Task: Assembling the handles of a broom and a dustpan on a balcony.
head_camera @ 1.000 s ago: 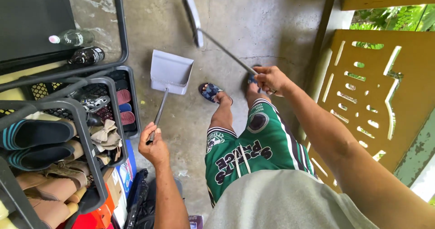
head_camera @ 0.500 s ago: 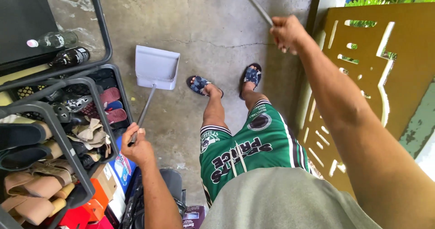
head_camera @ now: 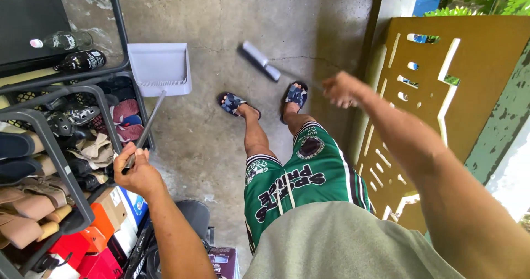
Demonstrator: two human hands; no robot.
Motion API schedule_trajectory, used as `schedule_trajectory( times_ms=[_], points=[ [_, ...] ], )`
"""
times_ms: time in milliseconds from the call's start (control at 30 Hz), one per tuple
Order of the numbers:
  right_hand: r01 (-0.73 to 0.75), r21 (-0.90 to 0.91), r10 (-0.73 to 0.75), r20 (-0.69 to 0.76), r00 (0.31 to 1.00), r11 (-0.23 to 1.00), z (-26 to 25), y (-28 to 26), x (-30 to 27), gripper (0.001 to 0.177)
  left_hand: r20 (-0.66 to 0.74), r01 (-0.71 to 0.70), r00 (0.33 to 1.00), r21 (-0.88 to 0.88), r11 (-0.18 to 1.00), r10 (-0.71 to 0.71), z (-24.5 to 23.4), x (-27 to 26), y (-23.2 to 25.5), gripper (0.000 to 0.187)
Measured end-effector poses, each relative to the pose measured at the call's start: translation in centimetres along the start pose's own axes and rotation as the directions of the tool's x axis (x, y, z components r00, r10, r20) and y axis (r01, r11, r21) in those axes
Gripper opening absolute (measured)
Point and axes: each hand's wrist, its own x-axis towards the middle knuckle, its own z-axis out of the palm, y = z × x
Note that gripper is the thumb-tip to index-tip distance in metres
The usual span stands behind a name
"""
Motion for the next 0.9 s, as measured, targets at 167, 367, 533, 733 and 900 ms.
schedule_trajectory(
  times_ms=[167,367,533,733,900],
  points=[
    [-0.040,-0.118,0.026,-0.119,0.993,0.992,-10.4,-5.9,-1.5,0.049,0.017,-0.023,1.000,-0.028,0.999,0.023,1.8,-1.7,1.4,0.018],
    [0.196,-0.291,-0.292,-0.336,0.895,0.936,-11.8,-5.9,-3.2,0.037,0.024,-0.019,0.999,-0.072,0.997,0.021,4.1,-2.4,3.3,0.018],
    [0.237,0.017,-0.230,-0.174,0.957,0.971,-3.8,-0.5,-7.5,0.027,0.026,-0.023,0.999,-0.077,0.997,0.025,4.7,-2.5,5.3,0.017],
    [0.670,-0.363,-0.705,0.051,0.708,0.647,9.4,13.8,2.8,0.046,0.039,-0.024,0.999,-0.074,0.997,0.027,5.3,-2.8,7.1,0.015],
    [0.263,-0.466,-0.189,0.200,0.961,0.845,11.2,7.0,4.9,0.033,0.054,-0.004,0.999,-0.051,0.999,0.007,6.2,-2.1,6.1,0.014]
  ],
)
